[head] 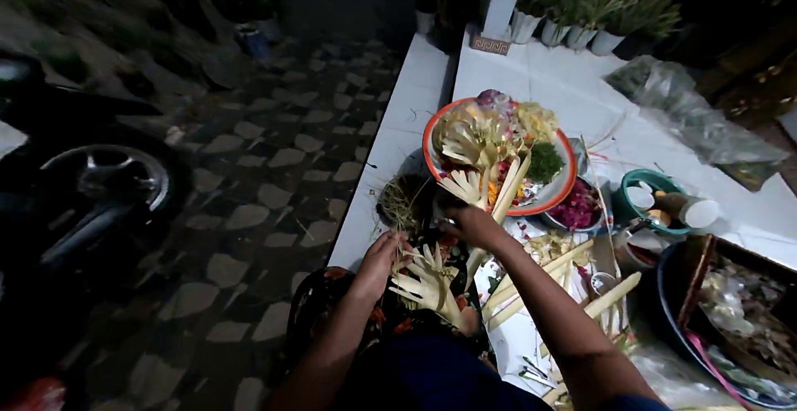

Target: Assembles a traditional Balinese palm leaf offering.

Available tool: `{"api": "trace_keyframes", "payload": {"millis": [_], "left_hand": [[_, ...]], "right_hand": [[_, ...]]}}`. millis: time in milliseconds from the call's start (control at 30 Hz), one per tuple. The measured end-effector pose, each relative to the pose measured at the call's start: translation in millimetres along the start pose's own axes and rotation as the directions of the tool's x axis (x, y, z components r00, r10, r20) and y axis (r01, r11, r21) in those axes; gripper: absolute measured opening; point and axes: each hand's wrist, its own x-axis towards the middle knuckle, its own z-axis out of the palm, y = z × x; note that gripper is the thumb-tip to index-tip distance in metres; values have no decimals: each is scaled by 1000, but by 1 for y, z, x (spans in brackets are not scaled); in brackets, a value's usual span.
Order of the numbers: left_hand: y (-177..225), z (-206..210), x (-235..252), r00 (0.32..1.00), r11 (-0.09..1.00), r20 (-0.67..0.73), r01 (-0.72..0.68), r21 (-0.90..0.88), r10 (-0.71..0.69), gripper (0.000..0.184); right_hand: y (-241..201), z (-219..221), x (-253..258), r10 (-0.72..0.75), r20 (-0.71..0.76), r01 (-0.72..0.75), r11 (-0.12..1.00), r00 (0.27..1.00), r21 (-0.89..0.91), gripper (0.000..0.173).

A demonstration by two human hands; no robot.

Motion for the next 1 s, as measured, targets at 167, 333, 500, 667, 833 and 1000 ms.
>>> {"api": "trace_keyframes", "payload": {"millis": [167, 333, 500, 667, 833, 1000], "left_hand": [[-2, 8, 3, 1000, 999, -21, 22, -36, -23, 32], [8, 29, 8, 998, 1000, 60, -17, -4, 18, 27], [24, 22, 12, 991, 997, 113, -62, -45, 67, 24], [31, 13, 16, 980, 972, 91, -160, -169, 177, 17], [29, 24, 14, 984, 958, 70, -144, -248, 166, 16], [41, 29, 14, 975, 926, 94, -157, -342, 201, 19]], "right_hand": [[20, 64, -96, 131, -110, -88, 941, 985, 328, 48], [9, 111, -126, 236, -163, -74, 752, 958, 655, 56], [-8, 119, -123, 150, -74, -39, 636, 986, 771, 59], [-30, 120, -121, 163, -3, -72, 451, 987, 890, 66], [-42, 128, -114, 226, -48, -56, 433, 973, 900, 63], [-43, 125, -112, 240, -7, -79, 344, 971, 936, 58]]}}
